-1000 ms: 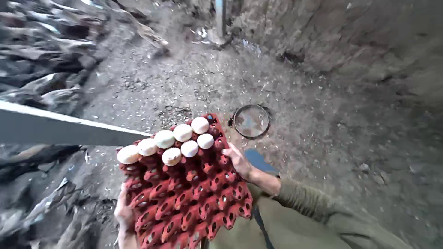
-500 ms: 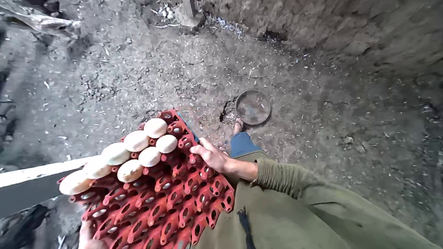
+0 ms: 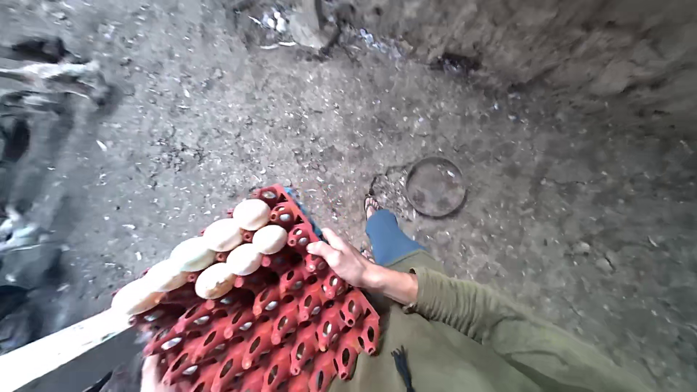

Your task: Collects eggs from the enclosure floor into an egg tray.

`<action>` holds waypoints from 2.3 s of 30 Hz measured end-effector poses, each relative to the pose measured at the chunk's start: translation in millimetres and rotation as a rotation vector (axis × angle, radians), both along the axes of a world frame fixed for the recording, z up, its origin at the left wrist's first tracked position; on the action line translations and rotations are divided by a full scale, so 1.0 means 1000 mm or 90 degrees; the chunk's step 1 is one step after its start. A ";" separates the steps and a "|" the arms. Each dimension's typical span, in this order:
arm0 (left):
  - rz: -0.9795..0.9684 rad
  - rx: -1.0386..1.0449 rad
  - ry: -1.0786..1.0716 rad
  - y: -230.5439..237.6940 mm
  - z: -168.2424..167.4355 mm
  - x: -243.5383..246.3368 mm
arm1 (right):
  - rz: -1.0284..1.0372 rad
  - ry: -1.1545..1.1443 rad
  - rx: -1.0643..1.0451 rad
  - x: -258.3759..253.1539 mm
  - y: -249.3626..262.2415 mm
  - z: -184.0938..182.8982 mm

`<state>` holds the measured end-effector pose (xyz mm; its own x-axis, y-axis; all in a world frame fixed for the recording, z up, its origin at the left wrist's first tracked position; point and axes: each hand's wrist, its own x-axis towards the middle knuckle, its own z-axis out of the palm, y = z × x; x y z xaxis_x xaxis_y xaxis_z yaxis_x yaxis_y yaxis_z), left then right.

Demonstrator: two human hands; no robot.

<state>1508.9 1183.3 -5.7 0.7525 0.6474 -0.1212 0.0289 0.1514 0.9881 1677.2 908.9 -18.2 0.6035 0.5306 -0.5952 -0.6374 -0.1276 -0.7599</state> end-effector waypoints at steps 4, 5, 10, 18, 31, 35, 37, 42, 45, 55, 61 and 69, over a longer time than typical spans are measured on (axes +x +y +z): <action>0.091 0.011 0.026 0.008 -0.010 0.068 | 0.028 0.001 -0.008 0.082 0.021 -0.005; 0.091 0.004 0.012 0.014 -0.014 0.085 | 0.041 0.001 -0.011 0.107 0.030 -0.007; 0.177 -0.048 -0.019 0.038 -0.007 0.176 | 0.145 0.011 -0.010 0.240 0.087 -0.002; 0.223 -0.211 -0.109 0.080 0.027 0.331 | 0.203 -0.004 0.002 0.418 0.173 0.006; 0.242 -0.261 -0.123 0.294 -0.043 0.661 | 0.129 -0.110 0.002 0.728 0.367 -0.037; 0.144 -0.295 -0.156 0.363 -0.068 0.775 | 0.127 -0.134 -0.005 0.837 0.411 -0.051; 0.112 -0.308 -0.146 0.384 -0.073 0.827 | 0.123 -0.130 -0.004 0.885 0.426 -0.063; 0.110 -0.301 0.047 0.423 -0.104 0.941 | 0.186 -0.091 -0.010 1.009 0.466 -0.108; 0.153 -0.326 0.135 0.442 -0.144 0.997 | 0.233 -0.018 -0.016 1.078 0.495 -0.157; 0.310 -0.351 0.215 0.493 -0.434 1.152 | 0.438 -0.020 -0.180 1.274 0.601 -0.452; 0.269 -0.332 0.277 0.539 -0.664 1.217 | 0.502 -0.120 -0.250 1.349 0.654 -0.652; 0.223 -0.311 0.241 0.606 -0.857 1.271 | 0.472 -0.173 -0.285 1.382 0.694 -0.840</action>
